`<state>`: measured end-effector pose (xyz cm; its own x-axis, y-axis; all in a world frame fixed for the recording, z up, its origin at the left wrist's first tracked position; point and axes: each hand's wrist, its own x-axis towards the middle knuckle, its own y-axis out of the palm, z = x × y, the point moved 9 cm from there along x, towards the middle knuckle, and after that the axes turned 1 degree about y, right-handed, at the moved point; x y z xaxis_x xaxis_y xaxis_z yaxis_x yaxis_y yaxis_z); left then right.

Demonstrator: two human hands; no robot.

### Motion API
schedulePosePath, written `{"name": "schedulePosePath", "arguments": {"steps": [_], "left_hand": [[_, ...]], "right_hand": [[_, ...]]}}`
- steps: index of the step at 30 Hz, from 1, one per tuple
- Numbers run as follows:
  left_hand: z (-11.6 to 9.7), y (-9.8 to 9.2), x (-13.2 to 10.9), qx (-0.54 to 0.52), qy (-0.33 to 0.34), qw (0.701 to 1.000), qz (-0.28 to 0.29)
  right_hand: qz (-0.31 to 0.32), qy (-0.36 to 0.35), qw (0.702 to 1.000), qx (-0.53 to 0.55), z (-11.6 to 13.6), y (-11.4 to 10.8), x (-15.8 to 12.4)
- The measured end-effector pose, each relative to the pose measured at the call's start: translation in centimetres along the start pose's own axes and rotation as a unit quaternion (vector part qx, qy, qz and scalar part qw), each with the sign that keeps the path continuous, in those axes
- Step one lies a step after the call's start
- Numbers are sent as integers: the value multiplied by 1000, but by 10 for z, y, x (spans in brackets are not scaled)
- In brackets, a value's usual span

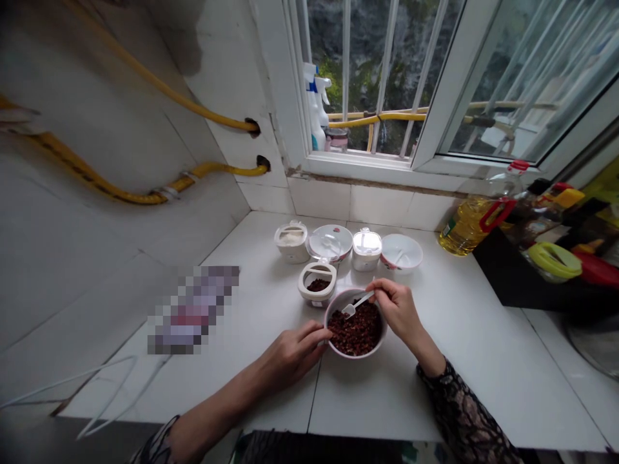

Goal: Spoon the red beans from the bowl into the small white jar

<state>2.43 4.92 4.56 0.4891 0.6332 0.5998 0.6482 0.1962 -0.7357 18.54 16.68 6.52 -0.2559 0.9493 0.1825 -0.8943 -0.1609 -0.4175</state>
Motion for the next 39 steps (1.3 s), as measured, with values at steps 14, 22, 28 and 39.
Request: {"name": "schedulePosePath", "arguments": {"steps": [14,22,28,39], "left_hand": [[1,0,0,-3,-4,1000,1],[1,0,0,-8,-4,1000,-5],[2,2,-1,3,-11,1000,0],[5,7,-4,22,-15,1000,0]], "right_hand": [[-9,120,983,142,-19,3,4],[-64,-84,994,12,50,5,4],[7,-313,926,-209,86,47,-9],[-21,-247,956,-155,67,-2,-8]]}}
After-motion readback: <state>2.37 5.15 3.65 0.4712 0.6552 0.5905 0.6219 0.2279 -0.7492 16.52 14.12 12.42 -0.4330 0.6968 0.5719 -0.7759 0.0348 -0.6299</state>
